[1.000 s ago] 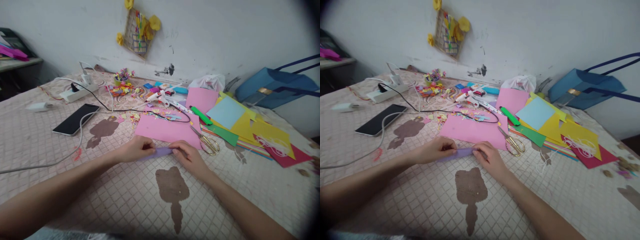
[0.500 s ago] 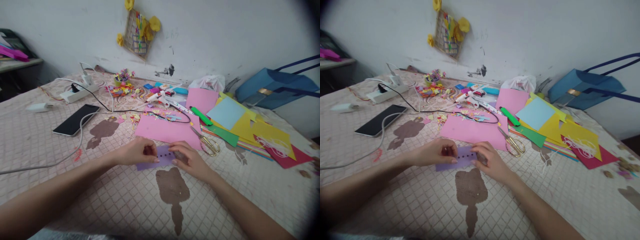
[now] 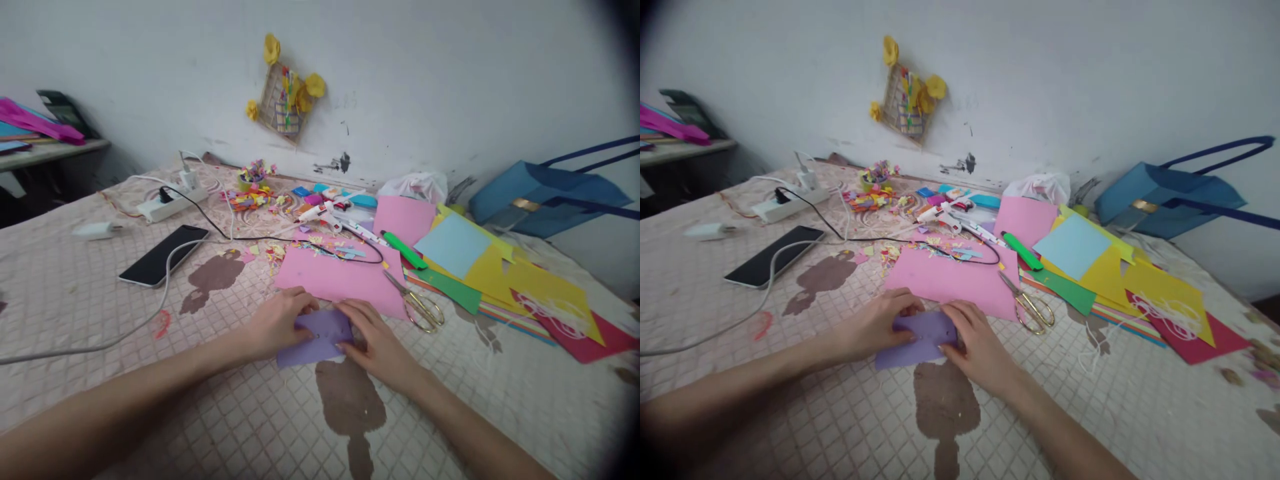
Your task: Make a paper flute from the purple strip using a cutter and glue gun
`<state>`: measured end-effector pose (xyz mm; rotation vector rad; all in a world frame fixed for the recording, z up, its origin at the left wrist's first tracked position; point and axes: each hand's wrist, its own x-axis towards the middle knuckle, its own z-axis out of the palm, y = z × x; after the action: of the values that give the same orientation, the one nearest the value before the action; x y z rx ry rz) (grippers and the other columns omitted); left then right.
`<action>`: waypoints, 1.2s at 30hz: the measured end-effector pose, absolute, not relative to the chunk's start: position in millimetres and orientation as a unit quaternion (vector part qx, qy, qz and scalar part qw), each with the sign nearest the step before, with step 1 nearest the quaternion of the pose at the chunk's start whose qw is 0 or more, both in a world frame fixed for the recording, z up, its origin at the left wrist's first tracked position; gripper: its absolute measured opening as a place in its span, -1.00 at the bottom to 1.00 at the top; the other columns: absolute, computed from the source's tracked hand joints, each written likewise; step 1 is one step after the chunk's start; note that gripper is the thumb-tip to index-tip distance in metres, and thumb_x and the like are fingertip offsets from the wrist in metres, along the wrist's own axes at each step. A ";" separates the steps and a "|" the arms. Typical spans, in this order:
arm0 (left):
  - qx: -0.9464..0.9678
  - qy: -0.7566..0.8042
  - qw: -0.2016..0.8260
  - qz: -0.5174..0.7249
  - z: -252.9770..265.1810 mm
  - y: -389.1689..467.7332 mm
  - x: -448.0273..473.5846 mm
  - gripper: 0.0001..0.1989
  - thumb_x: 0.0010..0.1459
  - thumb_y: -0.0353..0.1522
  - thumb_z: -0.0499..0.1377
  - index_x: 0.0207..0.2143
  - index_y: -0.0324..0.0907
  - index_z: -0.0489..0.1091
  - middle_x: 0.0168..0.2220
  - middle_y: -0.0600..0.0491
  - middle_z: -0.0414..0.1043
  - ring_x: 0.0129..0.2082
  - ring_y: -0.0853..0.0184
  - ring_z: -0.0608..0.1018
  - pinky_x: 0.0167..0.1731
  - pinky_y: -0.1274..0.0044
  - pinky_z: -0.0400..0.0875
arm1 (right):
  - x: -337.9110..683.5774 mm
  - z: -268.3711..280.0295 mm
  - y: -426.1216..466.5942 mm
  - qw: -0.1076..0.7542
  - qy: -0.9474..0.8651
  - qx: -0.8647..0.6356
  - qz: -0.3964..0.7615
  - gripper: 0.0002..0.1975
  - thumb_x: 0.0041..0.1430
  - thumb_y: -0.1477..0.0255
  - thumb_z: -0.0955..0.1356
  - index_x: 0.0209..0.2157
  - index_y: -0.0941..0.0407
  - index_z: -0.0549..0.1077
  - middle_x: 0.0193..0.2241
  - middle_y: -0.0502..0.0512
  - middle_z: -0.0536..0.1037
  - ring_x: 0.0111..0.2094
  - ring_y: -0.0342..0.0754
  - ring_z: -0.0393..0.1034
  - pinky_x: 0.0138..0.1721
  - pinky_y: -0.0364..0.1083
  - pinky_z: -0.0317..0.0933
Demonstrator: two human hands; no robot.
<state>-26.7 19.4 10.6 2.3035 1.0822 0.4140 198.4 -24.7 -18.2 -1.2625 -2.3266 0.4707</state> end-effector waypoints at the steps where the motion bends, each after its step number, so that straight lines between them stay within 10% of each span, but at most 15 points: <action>1: 0.855 0.400 0.287 0.163 10.4 19.3 -26.3 -0.69 -0.10 -0.53 0.20 -0.23 -0.20 0.38 -0.27 0.04 0.39 -0.27 0.31 0.43 -0.27 0.51 0.30 | 197.7 -18.5 -24.3 0.231 -0.840 -0.461 0.169 -0.47 0.16 0.45 0.31 0.16 0.08 0.13 0.06 0.22 0.26 0.10 0.08 0.12 0.11 0.14 0.12; 17: 0.873 0.352 0.280 0.189 5.9 17.7 -24.7 -0.74 -0.05 -0.60 0.05 -0.30 -0.21 0.40 -0.29 0.03 0.40 -0.29 0.36 0.44 -0.28 0.57 0.30 | 188.2 -23.9 -18.9 0.289 -0.839 -0.438 0.142 -0.86 0.19 0.60 0.24 -0.27 0.06 0.30 -0.25 0.12 0.36 -0.17 0.06 0.24 -0.16 0.09 0.26; 36: 0.801 0.397 0.392 0.217 0.8 27.1 -43.4 -0.80 0.02 -0.48 0.08 -0.24 -0.21 0.32 -0.44 0.12 0.36 -0.46 0.44 0.41 -0.47 0.62 0.27 | 203.3 -19.4 -9.2 0.340 -0.808 -0.463 0.130 -0.58 0.18 0.40 0.29 0.08 0.02 0.21 0.02 0.19 0.31 0.07 0.05 0.21 0.06 0.07 0.21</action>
<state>-43.4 27.1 0.8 2.0345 1.0089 0.5520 203.3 -9.2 -19.4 -1.2062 -2.1026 0.3383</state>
